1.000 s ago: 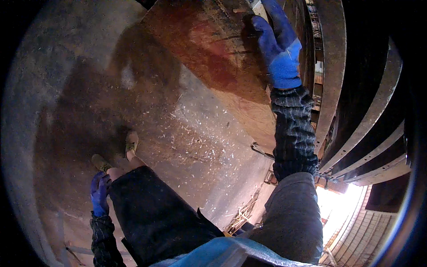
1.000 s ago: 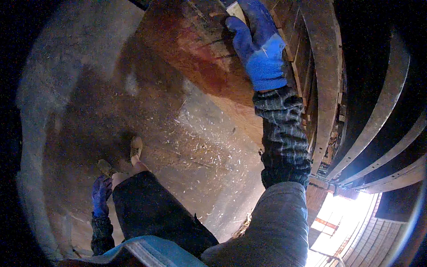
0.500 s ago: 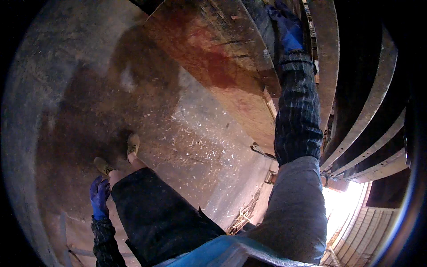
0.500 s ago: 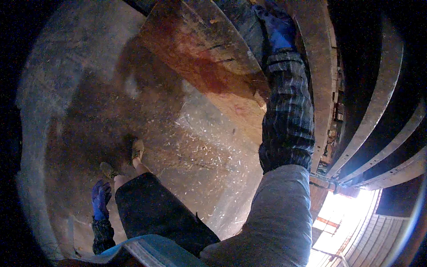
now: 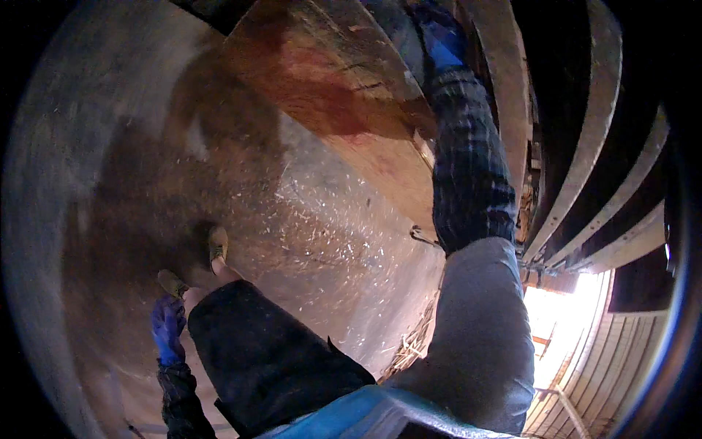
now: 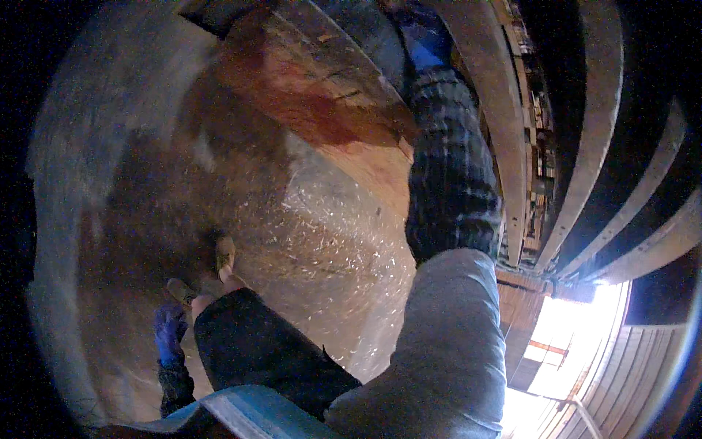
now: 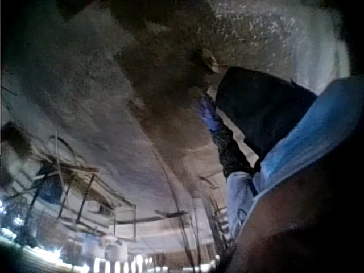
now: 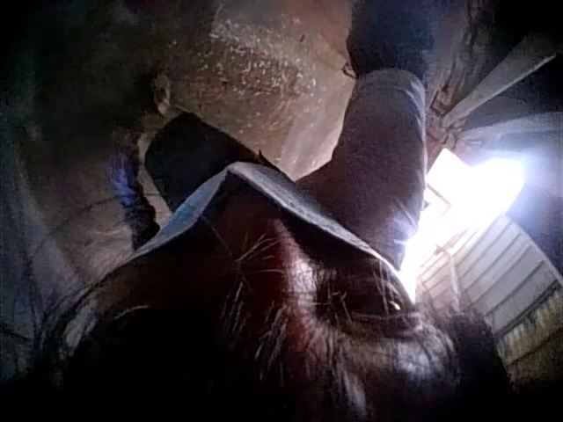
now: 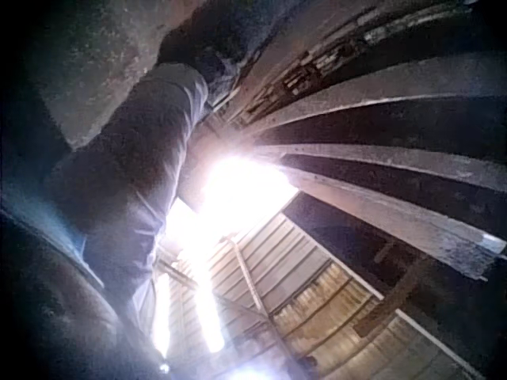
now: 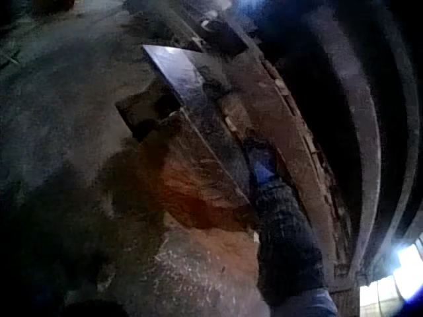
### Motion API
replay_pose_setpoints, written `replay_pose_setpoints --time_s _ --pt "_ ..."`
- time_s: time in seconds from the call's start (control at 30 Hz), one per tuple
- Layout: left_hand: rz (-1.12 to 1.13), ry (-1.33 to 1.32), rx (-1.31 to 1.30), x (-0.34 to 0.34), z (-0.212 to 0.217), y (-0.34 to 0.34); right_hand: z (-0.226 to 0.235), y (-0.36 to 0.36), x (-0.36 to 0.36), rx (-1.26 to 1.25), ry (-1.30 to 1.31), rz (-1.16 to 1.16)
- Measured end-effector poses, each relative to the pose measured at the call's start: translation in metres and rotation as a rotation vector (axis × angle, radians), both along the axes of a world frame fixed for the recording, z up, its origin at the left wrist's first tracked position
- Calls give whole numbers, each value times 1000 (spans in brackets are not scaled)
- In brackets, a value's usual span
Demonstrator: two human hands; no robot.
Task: The person handles large wooden planks in a workshop, lifting and moving them between stacks. They also use a hand saw to cut a small piece of wood on the floor. The person wears blue gloves and a face mask throughout the task.
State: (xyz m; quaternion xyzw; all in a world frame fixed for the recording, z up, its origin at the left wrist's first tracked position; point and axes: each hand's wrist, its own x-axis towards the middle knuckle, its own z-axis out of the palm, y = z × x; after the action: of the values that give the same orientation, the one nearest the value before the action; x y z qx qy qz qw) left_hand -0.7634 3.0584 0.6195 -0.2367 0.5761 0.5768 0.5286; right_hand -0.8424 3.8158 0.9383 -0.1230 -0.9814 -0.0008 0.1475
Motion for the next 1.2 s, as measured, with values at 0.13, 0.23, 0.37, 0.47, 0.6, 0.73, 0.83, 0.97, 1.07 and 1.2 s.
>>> replay_pose_setpoints --time_s 0.13,0.23,0.37,0.47,0.6,0.73,0.83,0.97,1.07,1.2 --pt "-2 14 -35 8 6 -12 -8 -27 -14 51 -12 -92" --pt "-85 23 15 1 22 -11 -6 -39 -11 75 -15 -148" --pt "7 57 71 9 21 -27 -4 -57 -8 91 -12 -184" --pt "7 124 127 9 26 -31 -3 -77 8 157 -12 -186" --pt "5 87 86 7 25 -42 -12 -175 53 139 250 103" --pt "11 81 65 14 17 -57 -9 -254 169 46 255 -72" --pt "-42 93 48 27 9 -61 -5 -233 277 50 221 -274" --pt "-48 93 -39 72 -19 -48 18 -143 383 196 220 -541" --pt "-37 123 -12 124 -30 -12 44 -55 423 170 -18 -770" --pt "4 149 131 234 -44 81 29 72 474 338 122 -435"
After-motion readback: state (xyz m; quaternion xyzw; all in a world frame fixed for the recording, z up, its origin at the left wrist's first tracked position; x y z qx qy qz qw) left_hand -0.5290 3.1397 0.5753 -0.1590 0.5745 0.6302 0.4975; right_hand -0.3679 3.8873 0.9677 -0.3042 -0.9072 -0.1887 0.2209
